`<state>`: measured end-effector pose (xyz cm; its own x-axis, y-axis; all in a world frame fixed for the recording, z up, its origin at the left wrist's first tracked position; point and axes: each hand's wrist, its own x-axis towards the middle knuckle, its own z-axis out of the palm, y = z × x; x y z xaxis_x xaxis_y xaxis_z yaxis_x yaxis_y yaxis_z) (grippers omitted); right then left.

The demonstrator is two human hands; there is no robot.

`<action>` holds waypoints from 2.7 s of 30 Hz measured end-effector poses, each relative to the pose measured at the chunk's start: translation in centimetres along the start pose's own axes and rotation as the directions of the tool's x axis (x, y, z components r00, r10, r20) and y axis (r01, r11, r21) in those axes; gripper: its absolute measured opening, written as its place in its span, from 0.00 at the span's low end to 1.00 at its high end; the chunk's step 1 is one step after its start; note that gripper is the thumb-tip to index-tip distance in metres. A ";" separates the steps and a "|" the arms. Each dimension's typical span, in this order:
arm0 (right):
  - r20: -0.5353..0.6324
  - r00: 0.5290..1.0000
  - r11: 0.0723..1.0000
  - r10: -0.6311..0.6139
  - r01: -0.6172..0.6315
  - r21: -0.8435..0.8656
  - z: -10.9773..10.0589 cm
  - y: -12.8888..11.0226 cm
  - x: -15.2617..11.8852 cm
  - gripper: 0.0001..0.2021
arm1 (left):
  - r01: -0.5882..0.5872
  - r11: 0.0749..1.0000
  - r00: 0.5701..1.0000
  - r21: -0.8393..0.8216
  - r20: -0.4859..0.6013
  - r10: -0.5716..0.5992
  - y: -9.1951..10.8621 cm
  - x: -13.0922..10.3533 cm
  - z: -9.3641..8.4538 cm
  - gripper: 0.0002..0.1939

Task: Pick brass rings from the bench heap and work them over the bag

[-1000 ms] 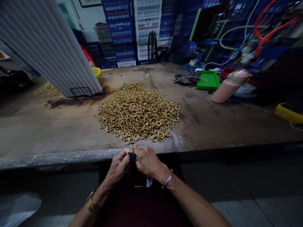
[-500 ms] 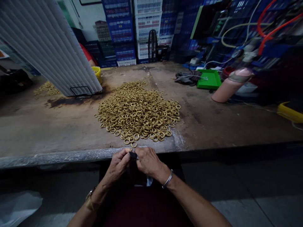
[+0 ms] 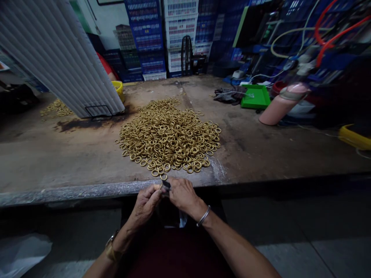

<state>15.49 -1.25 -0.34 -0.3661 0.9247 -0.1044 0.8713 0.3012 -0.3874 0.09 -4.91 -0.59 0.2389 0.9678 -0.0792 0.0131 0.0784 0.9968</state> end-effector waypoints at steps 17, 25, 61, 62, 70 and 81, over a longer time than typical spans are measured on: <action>0.047 0.999 0.519 0.005 -0.043 0.854 -1.0 -1.2 0.7 0.11 | 0.235 0.923 0.970 -0.304 0.124 -0.207 0.1 0.1 -0.1 0.15; -0.008 0.999 0.559 0.043 -0.018 0.829 -1.1 -1.3 0.9 0.08 | 0.274 0.922 0.962 -0.274 0.086 -0.261 0.0 0.4 0.0 0.17; -0.184 0.968 0.983 0.172 -0.180 -0.027 1.3 -0.1 3.1 0.10 | 0.225 0.550 0.938 -0.805 0.026 -0.346 -0.3 1.3 -1.7 0.11; -0.189 0.966 0.983 0.176 -0.183 -0.023 1.1 0.2 3.2 0.09 | 0.215 0.586 0.943 -0.781 0.009 -0.334 -0.2 1.6 -1.6 0.11; -0.110 0.968 0.783 0.227 -0.114 0.611 -1.2 0.9 3.8 0.05 | 0.021 0.961 0.966 -0.276 -0.241 -0.090 0.2 4.4 0.3 0.17; 0.140 0.973 0.265 0.183 -0.186 0.946 -0.9 0.4 3.0 0.13 | -0.128 0.992 0.958 0.019 -0.256 0.129 0.7 4.2 0.4 0.07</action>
<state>15.04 1.81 -0.02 -0.2422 0.9224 -0.3010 -0.0097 -0.3125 -0.9499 1.53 -0.85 -0.26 -0.0181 0.9985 0.0509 0.0008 -0.0509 0.9987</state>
